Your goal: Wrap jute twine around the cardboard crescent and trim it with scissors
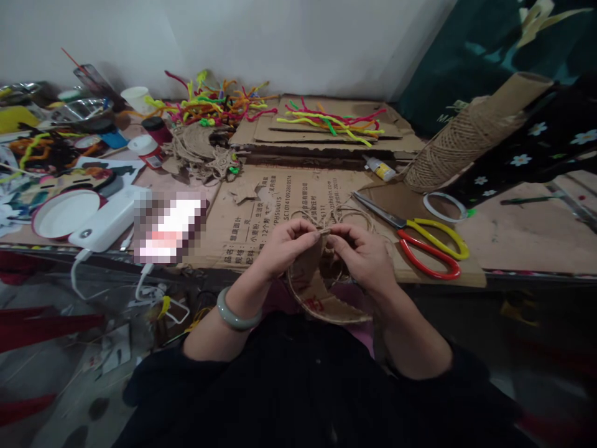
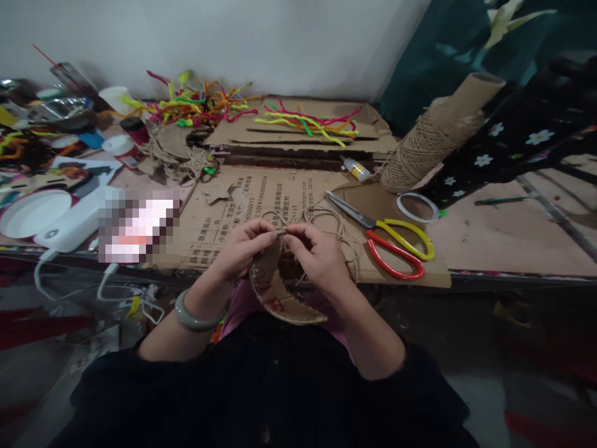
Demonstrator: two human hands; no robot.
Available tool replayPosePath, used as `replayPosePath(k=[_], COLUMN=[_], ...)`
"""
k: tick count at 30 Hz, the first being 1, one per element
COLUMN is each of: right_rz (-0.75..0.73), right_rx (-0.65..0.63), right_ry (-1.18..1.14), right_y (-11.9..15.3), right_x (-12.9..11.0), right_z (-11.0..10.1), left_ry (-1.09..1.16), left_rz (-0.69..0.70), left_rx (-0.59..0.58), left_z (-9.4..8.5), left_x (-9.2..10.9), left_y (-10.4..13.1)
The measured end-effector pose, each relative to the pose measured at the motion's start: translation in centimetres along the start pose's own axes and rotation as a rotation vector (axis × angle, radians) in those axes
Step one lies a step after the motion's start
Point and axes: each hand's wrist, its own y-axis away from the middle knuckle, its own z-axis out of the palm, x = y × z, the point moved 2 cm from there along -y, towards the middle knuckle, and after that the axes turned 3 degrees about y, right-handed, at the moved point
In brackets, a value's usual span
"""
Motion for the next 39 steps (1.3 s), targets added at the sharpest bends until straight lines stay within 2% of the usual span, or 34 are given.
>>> replayPosePath(k=[3,8,11,16,20,29,39], right_rz=[-0.003,0.032,0.001,-0.037,-0.032,-0.015,0.004], right_rx=[-0.077,-0.351,-0.438,-0.449,-0.506,-0.565,-0.576], right_ry=[0.053,0.121,0.212,0.322,0.359,0.377,0.361], right_y=[0.0,0.1,0.4,0.6,0.6,0.7,0.8], right_x=[-0.4,-0.8,-1.2,-1.7,-2.0,-2.3,-2.2], right_z=[0.0,0.1,0.1,0.4,0.4,0.6,0.8], left_ry=[0.091,0.191,0.194,0.189,0.232,0.195,0.148], left_rz=[-0.011,-0.011,0.016,0.009,-0.043,-0.073,-0.039], left_rx=[0.049,0.08,0.069,0.054,0.059,0.042,0.025], left_z=[-0.2,-0.3,-0.3,-0.2,-0.2,-0.3,-0.3], left_x=[0.0,0.1,0.2,0.3,0.1,-0.3,-0.3], left_y=[0.0,-0.1,-0.1,0.1,0.0,-0.1,0.0])
